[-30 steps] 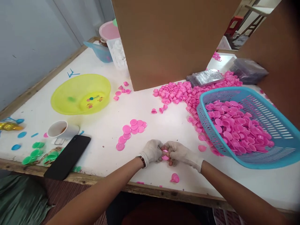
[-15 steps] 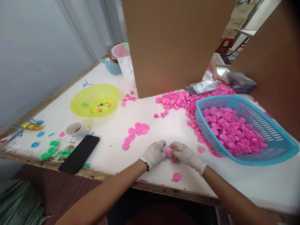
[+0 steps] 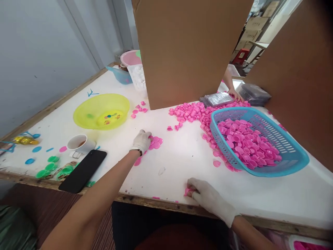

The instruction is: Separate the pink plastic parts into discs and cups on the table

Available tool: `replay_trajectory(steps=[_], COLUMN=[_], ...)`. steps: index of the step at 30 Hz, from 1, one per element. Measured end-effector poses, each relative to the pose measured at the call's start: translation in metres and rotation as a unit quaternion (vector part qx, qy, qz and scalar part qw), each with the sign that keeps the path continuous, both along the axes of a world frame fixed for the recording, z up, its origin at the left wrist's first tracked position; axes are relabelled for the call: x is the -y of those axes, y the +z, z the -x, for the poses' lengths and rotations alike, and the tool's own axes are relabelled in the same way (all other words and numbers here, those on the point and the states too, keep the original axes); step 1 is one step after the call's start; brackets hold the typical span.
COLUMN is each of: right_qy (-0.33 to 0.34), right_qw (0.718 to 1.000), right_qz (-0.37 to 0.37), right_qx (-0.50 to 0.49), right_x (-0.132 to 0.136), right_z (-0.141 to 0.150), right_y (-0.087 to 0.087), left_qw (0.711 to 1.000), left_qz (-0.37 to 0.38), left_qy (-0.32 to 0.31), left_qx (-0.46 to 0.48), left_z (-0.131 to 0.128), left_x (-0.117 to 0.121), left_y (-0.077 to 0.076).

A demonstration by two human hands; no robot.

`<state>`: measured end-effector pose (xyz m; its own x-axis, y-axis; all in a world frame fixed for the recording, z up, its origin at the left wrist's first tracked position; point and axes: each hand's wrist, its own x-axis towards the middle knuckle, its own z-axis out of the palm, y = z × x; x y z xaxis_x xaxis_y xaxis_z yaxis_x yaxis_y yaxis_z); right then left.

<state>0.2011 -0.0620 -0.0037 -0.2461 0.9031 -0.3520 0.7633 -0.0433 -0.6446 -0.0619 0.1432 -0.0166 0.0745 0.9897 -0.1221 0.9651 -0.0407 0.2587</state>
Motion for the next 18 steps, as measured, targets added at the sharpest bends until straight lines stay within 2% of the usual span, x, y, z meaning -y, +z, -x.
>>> replay_trajectory(steps=[3,7,10,13,16,18], right_qy=[0.007,-0.029,-0.066,-0.086,-0.101,-0.109], right_qw=[0.999,0.996,0.992,0.988,0.981,0.973], right_qz=[-0.038,-0.048,-0.081,-0.094,-0.079,-0.048], right_qx=[-0.007,-0.063,-0.068,-0.090,-0.144,-0.197], right_x=[-0.021,-0.051,-0.059,-0.060,-0.061,-0.062], right_z=[0.015,0.017,0.009,0.003,0.007,0.015], right_y=[-0.005,0.003,0.011,0.017,0.023,0.027], left_qw=[1.000,1.000,1.000,0.998,0.993,0.985], left_qz=[-0.005,-0.015,-0.028,-0.051,-0.078,-0.069], left_qy=[0.010,0.001,-0.009,0.005,0.008,-0.022], left_qx=[-0.004,-0.017,-0.010,0.023,0.091,0.155], left_z=[-0.003,0.004,0.014,0.017,-0.001,-0.024], left_x=[0.002,0.011,0.017,0.023,0.040,0.063], left_y=[-0.001,-0.001,0.003,0.014,0.029,0.037])
